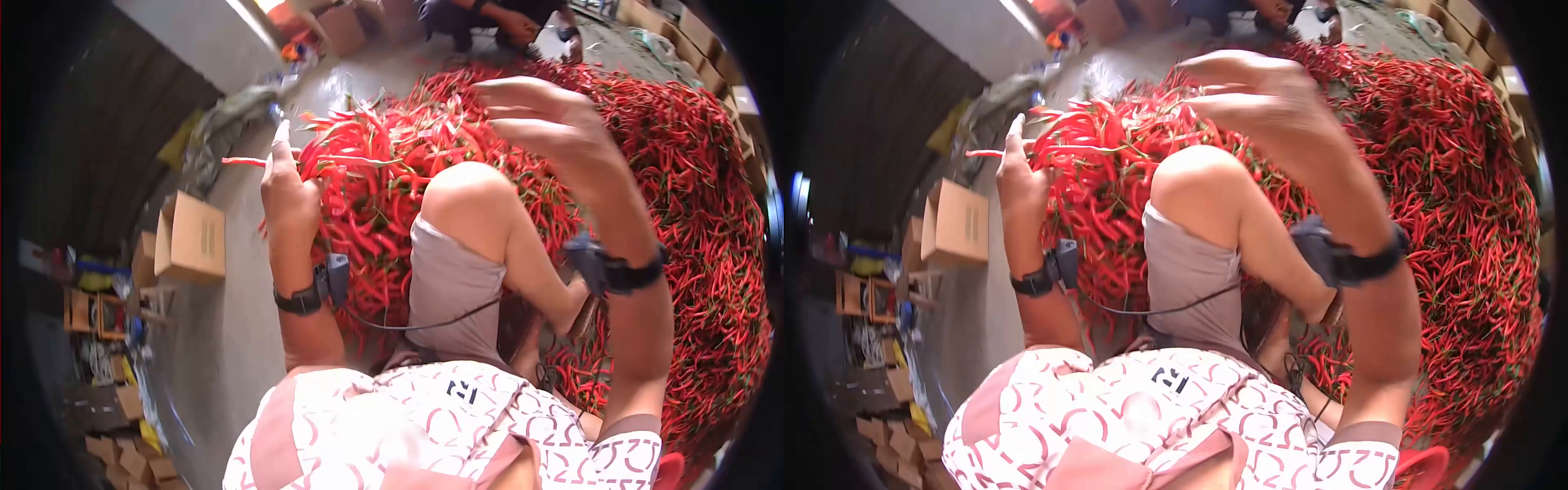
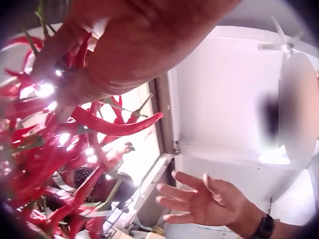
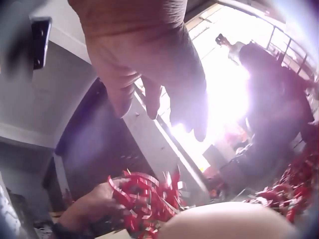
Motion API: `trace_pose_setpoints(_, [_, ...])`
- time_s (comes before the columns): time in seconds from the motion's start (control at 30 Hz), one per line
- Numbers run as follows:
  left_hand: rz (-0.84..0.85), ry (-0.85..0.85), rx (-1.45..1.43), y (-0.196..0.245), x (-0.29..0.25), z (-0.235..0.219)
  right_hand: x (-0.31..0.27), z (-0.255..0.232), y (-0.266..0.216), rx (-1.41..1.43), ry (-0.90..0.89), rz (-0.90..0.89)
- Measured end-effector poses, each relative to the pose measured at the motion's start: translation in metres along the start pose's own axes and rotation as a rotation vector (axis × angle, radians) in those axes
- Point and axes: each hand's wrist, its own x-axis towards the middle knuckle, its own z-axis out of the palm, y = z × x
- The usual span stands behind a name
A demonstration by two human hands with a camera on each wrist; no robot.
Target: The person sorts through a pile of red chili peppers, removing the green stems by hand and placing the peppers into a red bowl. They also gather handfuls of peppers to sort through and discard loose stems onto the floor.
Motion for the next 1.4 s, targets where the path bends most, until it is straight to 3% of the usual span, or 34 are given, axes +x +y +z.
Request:
trace_pose_setpoints(0.1, [0.005, -0.064, 0.209, -0.028, -0.011, 0.004, -0.061, -0.032, 0.012, -0.001, 0.272, 0.339])
trace_pose_setpoints(0.2, [0.074, -0.096, 0.351, -0.007, -0.014, 0.005, -0.152, -0.067, 0.061, -0.142, 0.411, 0.512])
trace_pose_setpoints(0.23, [0.175, -0.031, 0.216, 0.005, -0.017, 0.009, -0.189, -0.075, 0.085, -0.089, 0.459, 0.493])
trace_pose_setpoints(0.27, [0.194, 0.006, -0.064, 0.03, -0.022, 0.015, -0.225, -0.082, 0.094, -0.08, 0.465, 0.636])
trace_pose_setpoints(0.3, [0.064, -0.07, -0.415, 0.057, -0.036, 0.028, -0.266, -0.087, 0.11, -0.176, 0.488, 0.749])
trace_pose_setpoints(0.33, [0.242, -0.19, -0.565, 0.081, -0.054, 0.042, -0.301, -0.084, 0.117, -0.158, 0.554, 0.896])
trace_pose_setpoints(0.4, [0.536, -0.549, -0.919, 0.129, -0.089, 0.072, -0.398, -0.091, 0.157, -0.283, 0.44, 0.914])
trace_pose_setpoints(0.43, [0.584, -0.811, -0.81, 0.156, -0.112, 0.097, -0.45, -0.095, 0.175, -0.415, 0.332, 1.037])
trace_pose_setpoints(0.5, [0.817, -1.122, -0.742, 0.182, -0.165, 0.16, -0.513, -0.089, 0.188, -0.649, 0.097, 1.289])
trace_pose_setpoints(0.57, [0.972, -1.215, -0.695, 0.202, -0.223, 0.218, -0.555, -0.069, 0.184, -0.828, -0.162, 1.55])
trace_pose_setpoints(0.6, [1.131, -1.269, -0.631, 0.209, -0.251, 0.242, -0.571, -0.058, 0.178, -0.871, -0.192, 1.538])
trace_pose_setpoints(0.67, [1.447, -1.34, -0.476, 0.215, -0.298, 0.278, -0.587, -0.038, 0.169, -0.962, -0.258, 1.491])
trace_pose_setpoints(0.77, [1.271, -1.563, -0.523, 0.205, -0.346, 0.296, -0.621, -0.054, 0.193, -0.786, -0.298, 1.416])
trace_pose_setpoints(0.83, [1.45, -1.663, -0.275, 0.199, -0.372, 0.312, -0.624, -0.058, 0.212, -0.768, -0.328, 1.337])
trace_pose_setpoints(0.87, [1.29, -1.721, -0.255, 0.181, -0.395, 0.335, -0.629, -0.06, 0.223, -0.766, -0.362, 1.264])
trace_pose_setpoints(0.9, [1.343, -1.616, -0.632, 0.149, -0.437, 0.379, -0.636, -0.056, 0.233, -0.778, -0.392, 1.178])
trace_pose_setpoints(1.0, [1.847, -1.428, -0.179, 0.155, -0.384, 0.323, -0.647, -0.032, 0.241, -0.859, -0.451, 1.062])
trace_pose_setpoints(1.03, [1.823, -1.445, -0.137, 0.15, -0.391, 0.331, -0.596, -0.026, 0.222, -0.695, -0.403, 1.447])
trace_pose_setpoints(1.07, [1.751, -1.457, -0.105, 0.146, -0.4, 0.34, -0.563, -0.021, 0.202, -0.625, -0.329, 1.658])
trace_pose_setpoints(1.1, [1.803, -1.384, -0.119, 0.148, -0.403, 0.34, -0.546, -0.022, 0.187, -0.559, -0.23, 1.769])
trace_pose_setpoints(1.13, [1.839, -1.309, -0.114, 0.148, -0.406, 0.335, -0.521, -0.023, 0.168, -0.549, -0.156, 1.808])
trace_pose_setpoints(1.17, [1.703, -1.372, -0.083, 0.149, -0.412, 0.336, -0.54, -0.015, 0.188, -0.503, -0.009, 1.647])
trace_pose_setpoints(1.23, [1.408, -1.484, -0.012, 0.152, -0.423, 0.333, -0.545, -0.014, 0.192, -0.517, 0.077, 1.677])
trace_pose_setpoints(1.33, [1.285, -1.513, -0.096, 0.168, -0.409, 0.316, -0.526, -0.007, 0.196, -0.366, 0.313, 1.583])
trace_pose_setpoints(1.4, [1.361, -1.331, -0.143, 0.171, -0.417, 0.33, -0.508, -0.014, 0.192, -0.201, 0.507, 1.532])
